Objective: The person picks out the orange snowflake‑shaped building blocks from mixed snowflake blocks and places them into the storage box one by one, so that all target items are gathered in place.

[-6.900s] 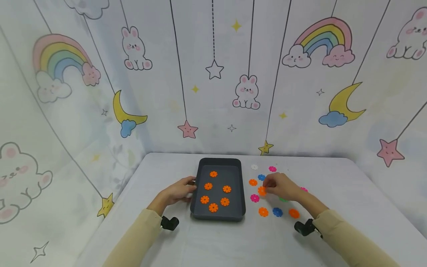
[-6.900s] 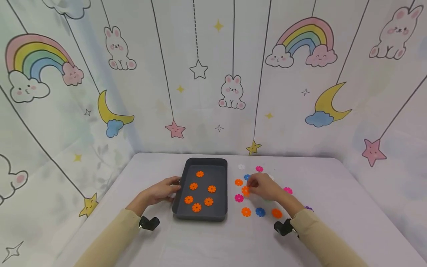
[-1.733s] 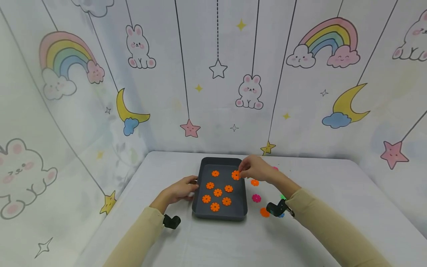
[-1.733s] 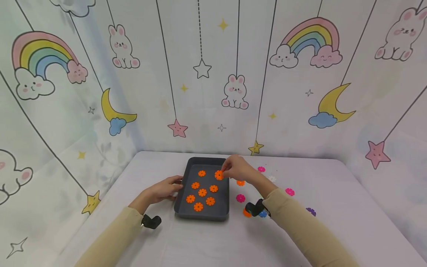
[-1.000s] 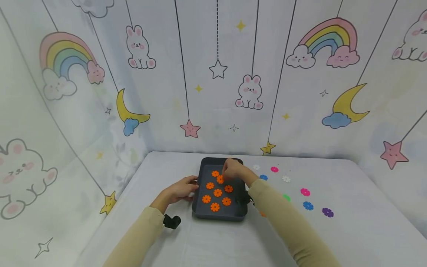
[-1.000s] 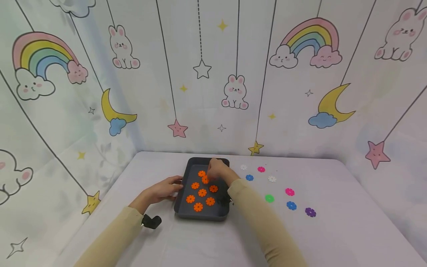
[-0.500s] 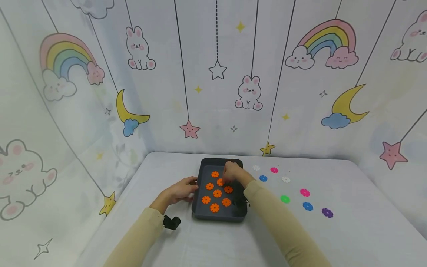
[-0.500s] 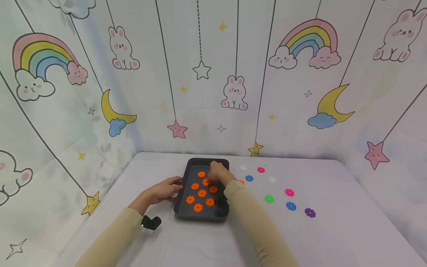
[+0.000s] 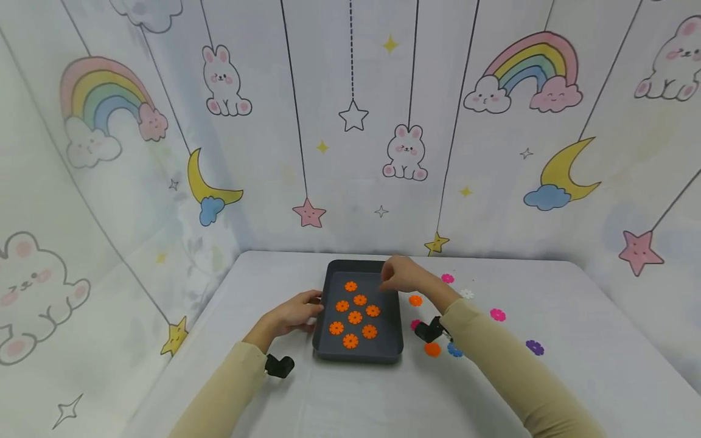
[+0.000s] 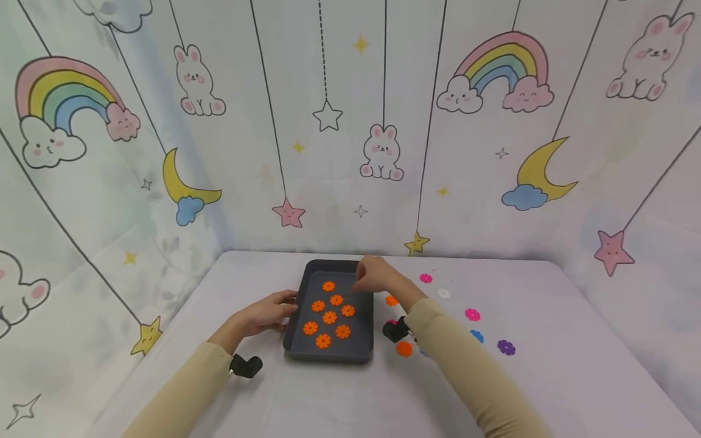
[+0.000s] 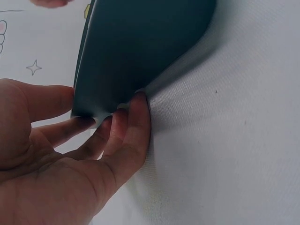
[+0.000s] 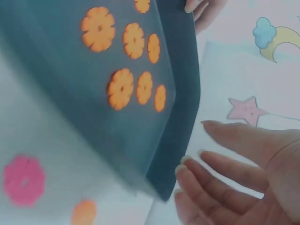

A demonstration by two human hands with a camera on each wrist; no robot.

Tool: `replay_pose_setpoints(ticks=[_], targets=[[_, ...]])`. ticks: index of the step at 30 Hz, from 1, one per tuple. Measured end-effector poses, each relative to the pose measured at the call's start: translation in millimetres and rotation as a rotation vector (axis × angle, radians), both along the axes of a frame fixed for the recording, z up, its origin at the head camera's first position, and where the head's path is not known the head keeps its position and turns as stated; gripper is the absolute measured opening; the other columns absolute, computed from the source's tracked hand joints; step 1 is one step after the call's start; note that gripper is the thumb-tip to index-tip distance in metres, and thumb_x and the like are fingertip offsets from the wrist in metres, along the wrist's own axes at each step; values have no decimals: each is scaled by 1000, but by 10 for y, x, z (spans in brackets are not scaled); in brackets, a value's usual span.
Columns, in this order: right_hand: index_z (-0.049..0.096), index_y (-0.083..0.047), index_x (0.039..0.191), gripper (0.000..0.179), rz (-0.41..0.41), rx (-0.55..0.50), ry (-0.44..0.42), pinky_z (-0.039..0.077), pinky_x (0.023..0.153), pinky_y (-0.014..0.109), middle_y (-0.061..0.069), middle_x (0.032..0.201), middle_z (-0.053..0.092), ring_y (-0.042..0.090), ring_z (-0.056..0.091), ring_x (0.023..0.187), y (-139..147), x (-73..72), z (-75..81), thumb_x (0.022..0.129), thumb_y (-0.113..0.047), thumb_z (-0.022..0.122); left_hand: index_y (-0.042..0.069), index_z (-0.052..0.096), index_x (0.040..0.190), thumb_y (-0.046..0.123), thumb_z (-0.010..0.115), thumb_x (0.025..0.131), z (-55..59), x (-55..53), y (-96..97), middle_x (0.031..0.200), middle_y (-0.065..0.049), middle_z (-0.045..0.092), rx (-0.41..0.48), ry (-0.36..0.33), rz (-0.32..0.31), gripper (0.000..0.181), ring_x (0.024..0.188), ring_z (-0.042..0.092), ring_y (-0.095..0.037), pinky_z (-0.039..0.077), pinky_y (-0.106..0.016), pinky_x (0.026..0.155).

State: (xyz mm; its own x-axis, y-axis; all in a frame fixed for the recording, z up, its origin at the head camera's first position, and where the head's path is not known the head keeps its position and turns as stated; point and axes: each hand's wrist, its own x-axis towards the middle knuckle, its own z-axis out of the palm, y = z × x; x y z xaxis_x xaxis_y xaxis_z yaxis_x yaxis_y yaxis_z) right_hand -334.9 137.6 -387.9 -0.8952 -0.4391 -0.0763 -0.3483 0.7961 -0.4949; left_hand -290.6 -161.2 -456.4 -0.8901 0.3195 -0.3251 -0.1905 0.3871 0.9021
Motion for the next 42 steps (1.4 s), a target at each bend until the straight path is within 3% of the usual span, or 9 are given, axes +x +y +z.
replay_pose_setpoints(ticks=[5,16,25,42], targets=[[71,2,107,28,11,-49,35,57,80,38,7,97,68,22,61,88,262,110,-19,90,-18,79,3,40,154,10,49,107,-11,14,-18,155,-22,42,10,-2,-4,49,130,54,-38,58,-49,93],[68,8,116,33,-40,-76,-3,57,79,40,10,97,69,24,61,87,723,73,-366,93,-15,75,3,40,154,11,48,107,16,22,-42,154,-23,42,5,5,-1,48,131,53,-39,57,-50,95],[70,1,114,30,-120,-110,-84,57,81,37,6,97,66,22,58,89,856,15,-671,90,-15,79,2,40,154,12,48,107,43,23,-12,155,-22,42,-9,4,-6,48,132,53,-39,56,-51,96],[67,2,113,31,-161,-105,-77,56,78,35,9,95,63,23,58,84,843,7,-740,89,-13,79,2,40,154,11,49,107,25,12,3,155,-23,42,6,-5,-1,48,132,53,-39,56,-51,96]])
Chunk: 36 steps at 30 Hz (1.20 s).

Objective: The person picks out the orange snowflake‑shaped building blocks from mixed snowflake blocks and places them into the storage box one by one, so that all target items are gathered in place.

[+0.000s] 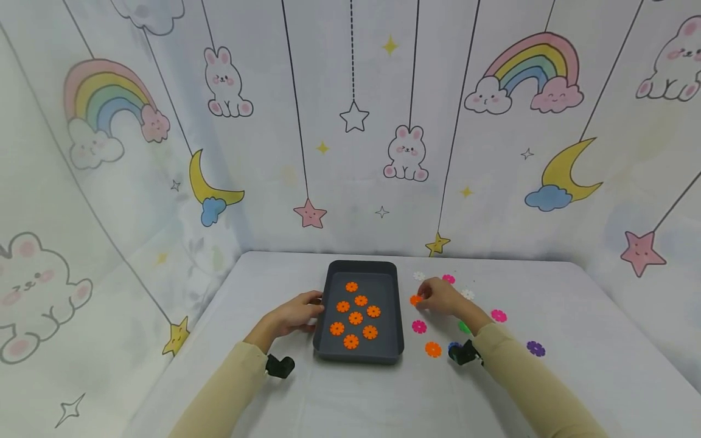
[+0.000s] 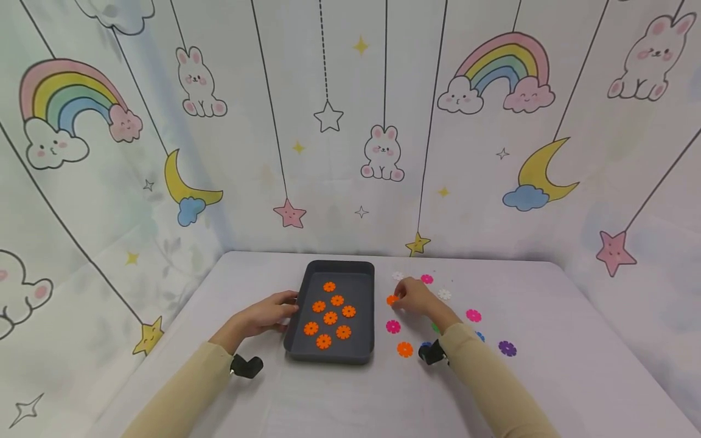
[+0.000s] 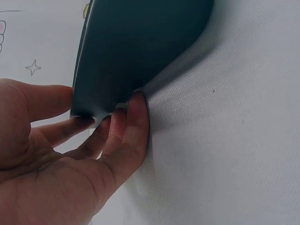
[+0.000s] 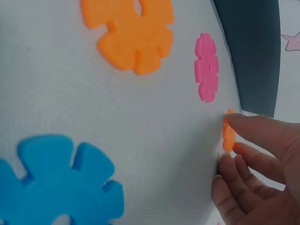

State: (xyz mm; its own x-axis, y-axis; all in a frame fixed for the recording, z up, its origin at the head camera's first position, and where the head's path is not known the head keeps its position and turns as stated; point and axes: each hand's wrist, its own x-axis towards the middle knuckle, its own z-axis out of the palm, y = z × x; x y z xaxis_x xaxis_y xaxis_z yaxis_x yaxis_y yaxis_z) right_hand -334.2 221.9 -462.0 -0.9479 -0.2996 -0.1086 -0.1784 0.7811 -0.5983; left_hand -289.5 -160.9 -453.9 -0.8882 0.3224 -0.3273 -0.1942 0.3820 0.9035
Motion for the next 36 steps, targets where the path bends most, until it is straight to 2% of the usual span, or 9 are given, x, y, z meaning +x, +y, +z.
replay_pose_setpoints(ticks=[6,11,18,22,26,32,36], targets=[[66,1,109,27,-28,-7,19,56,79,38,10,97,63,25,57,87,-1,27,23,88,-12,79,2,41,153,11,49,107,-15,-2,0,154,-22,43,-1,5,-3,48,130,54,-38,56,-51,95],[68,1,103,14,-22,-31,36,56,76,34,9,93,65,23,59,84,14,46,55,92,-7,73,3,41,153,11,49,107,-43,-11,-15,154,-22,43,-1,-3,11,48,131,53,-38,56,-51,96],[71,3,101,10,36,-77,122,58,74,35,7,88,71,21,64,78,-96,48,285,94,-4,70,2,41,153,11,49,107,-68,4,-32,154,-22,43,4,1,7,48,131,54,-38,57,-50,95],[71,1,101,10,78,-89,186,57,74,36,6,90,71,20,65,80,-249,33,427,94,-6,71,2,42,153,11,49,107,-49,8,-23,154,-21,43,13,1,-1,48,131,54,-37,57,-50,95],[72,-1,101,9,128,-96,197,57,76,37,6,93,72,19,65,83,-451,4,486,94,-6,71,2,41,153,11,49,107,-14,5,-14,154,-22,44,10,1,-5,48,131,54,-37,56,-51,95],[74,-5,101,7,197,-23,160,58,75,34,2,93,71,17,63,81,-702,-106,407,94,-5,72,3,38,155,12,49,107,-23,-12,-13,155,-23,43,3,-6,-1,50,133,53,-37,57,-49,95],[75,-6,98,6,212,21,130,58,74,33,2,90,71,16,63,79,-790,-176,313,94,-3,72,3,38,156,13,49,107,-36,-16,-13,156,-22,42,-4,-3,1,51,132,53,-37,57,-49,95]])
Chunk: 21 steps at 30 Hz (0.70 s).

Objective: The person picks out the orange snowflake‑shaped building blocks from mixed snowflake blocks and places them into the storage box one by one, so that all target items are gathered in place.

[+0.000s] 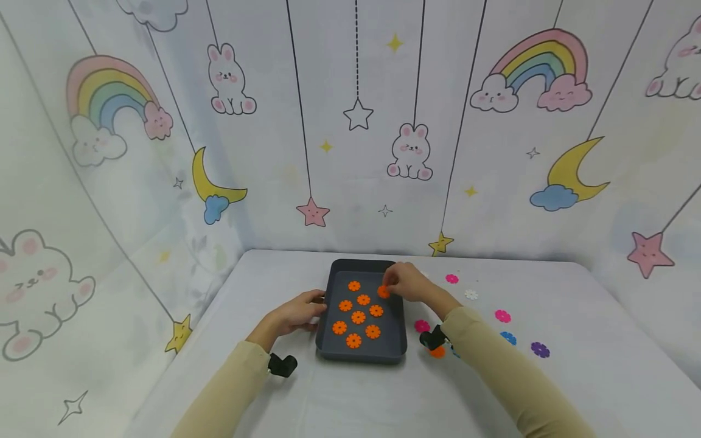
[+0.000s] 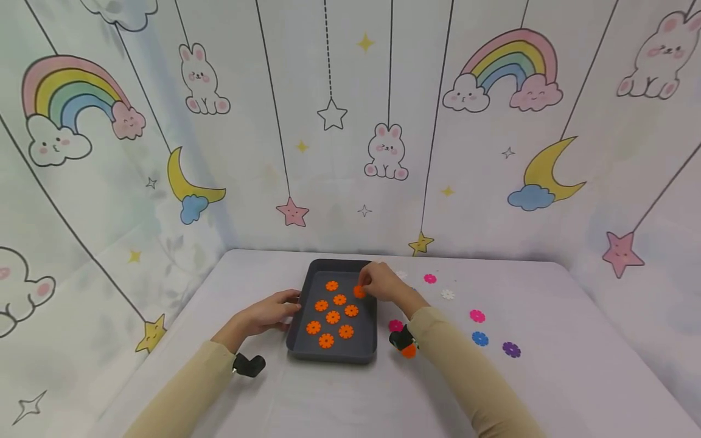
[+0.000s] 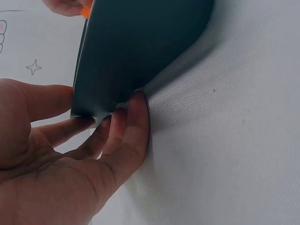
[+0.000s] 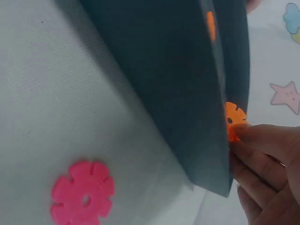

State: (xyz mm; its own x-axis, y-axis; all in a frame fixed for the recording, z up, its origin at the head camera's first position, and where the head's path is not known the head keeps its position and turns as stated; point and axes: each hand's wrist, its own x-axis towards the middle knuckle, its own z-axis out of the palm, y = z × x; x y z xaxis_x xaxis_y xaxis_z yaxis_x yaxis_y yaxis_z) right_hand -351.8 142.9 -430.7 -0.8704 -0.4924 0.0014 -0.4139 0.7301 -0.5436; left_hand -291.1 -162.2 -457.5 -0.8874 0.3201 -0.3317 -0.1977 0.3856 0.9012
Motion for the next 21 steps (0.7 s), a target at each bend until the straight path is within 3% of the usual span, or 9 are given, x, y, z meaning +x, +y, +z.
replay_pose_setpoints(ticks=[8,16,21], targets=[[77,-5,99,9,2,82,-24,58,74,32,3,90,71,17,61,79,-60,-60,-102,93,-1,71,4,38,156,12,49,107,1,5,0,155,-23,43,-2,2,-2,51,132,53,-37,57,-49,95],[78,-5,104,11,41,177,23,58,80,35,4,98,74,16,64,85,-82,-103,-189,94,-5,73,3,36,157,12,49,107,16,16,-6,156,-24,40,14,-6,-2,52,135,50,-40,56,-50,96],[76,-2,110,17,60,182,56,57,88,40,7,105,74,21,67,96,-79,-95,-126,94,-8,73,3,37,156,11,49,107,22,9,-6,156,-24,40,16,-5,1,52,135,51,-40,56,-51,95]])
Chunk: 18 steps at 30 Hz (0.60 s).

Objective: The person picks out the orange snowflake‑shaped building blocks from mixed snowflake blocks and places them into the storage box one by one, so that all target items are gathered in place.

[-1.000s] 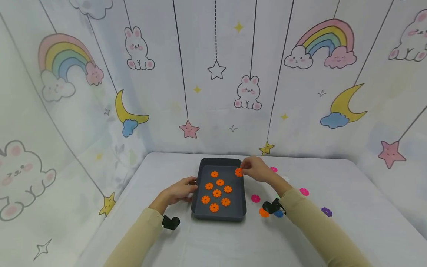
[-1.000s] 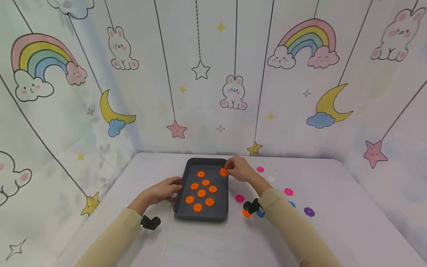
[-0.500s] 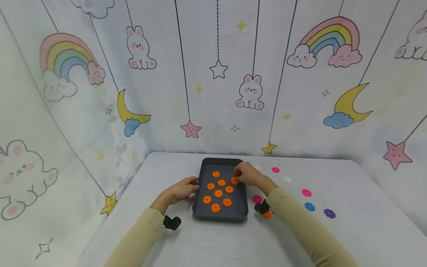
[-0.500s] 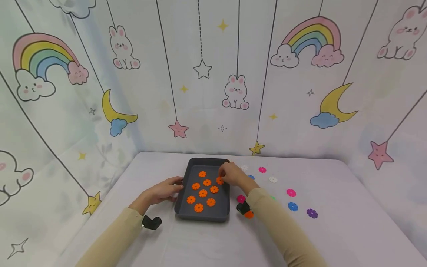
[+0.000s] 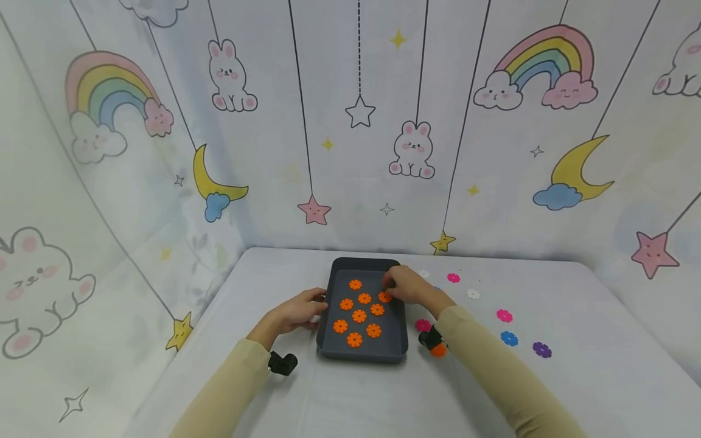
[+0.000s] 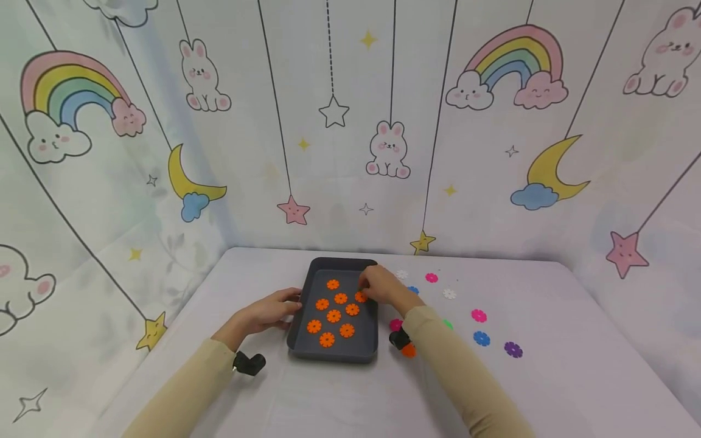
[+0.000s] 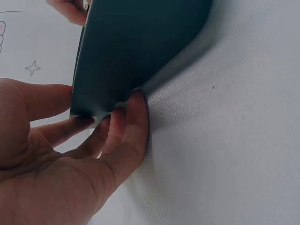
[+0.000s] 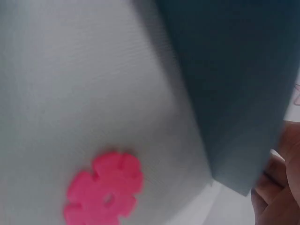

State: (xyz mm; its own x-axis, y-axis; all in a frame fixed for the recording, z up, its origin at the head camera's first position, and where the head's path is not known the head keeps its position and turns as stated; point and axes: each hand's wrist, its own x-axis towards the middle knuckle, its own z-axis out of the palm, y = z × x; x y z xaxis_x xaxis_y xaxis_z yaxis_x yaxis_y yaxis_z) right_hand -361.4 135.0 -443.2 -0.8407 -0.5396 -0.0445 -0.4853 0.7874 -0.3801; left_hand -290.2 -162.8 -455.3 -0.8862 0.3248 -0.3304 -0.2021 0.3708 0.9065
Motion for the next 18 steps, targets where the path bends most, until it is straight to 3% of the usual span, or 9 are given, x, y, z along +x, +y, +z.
replay_pose_setpoints(ticks=[4,9,14,18], targets=[[74,0,116,24,32,-31,49,55,92,42,7,109,70,24,64,103,90,92,137,94,-11,74,3,38,156,11,50,107,11,-5,13,156,-24,41,-7,4,-3,51,134,52,-40,56,-51,95],[74,-1,115,25,57,-109,99,56,88,41,10,108,68,31,64,103,269,263,291,94,-15,75,2,39,155,11,50,107,17,-5,16,155,-23,41,-14,7,-4,50,133,52,-39,56,-51,95],[72,3,115,27,44,-158,84,56,89,48,16,109,69,36,63,102,485,492,390,93,-11,76,2,40,154,11,49,107,19,-3,16,155,-23,42,-10,5,-5,49,133,53,-39,56,-51,95],[69,3,116,29,38,-168,39,56,89,50,16,110,69,34,62,101,670,665,377,93,-13,76,2,39,155,11,48,107,11,3,23,156,-23,41,-13,3,-8,49,133,52,-39,56,-50,95]])
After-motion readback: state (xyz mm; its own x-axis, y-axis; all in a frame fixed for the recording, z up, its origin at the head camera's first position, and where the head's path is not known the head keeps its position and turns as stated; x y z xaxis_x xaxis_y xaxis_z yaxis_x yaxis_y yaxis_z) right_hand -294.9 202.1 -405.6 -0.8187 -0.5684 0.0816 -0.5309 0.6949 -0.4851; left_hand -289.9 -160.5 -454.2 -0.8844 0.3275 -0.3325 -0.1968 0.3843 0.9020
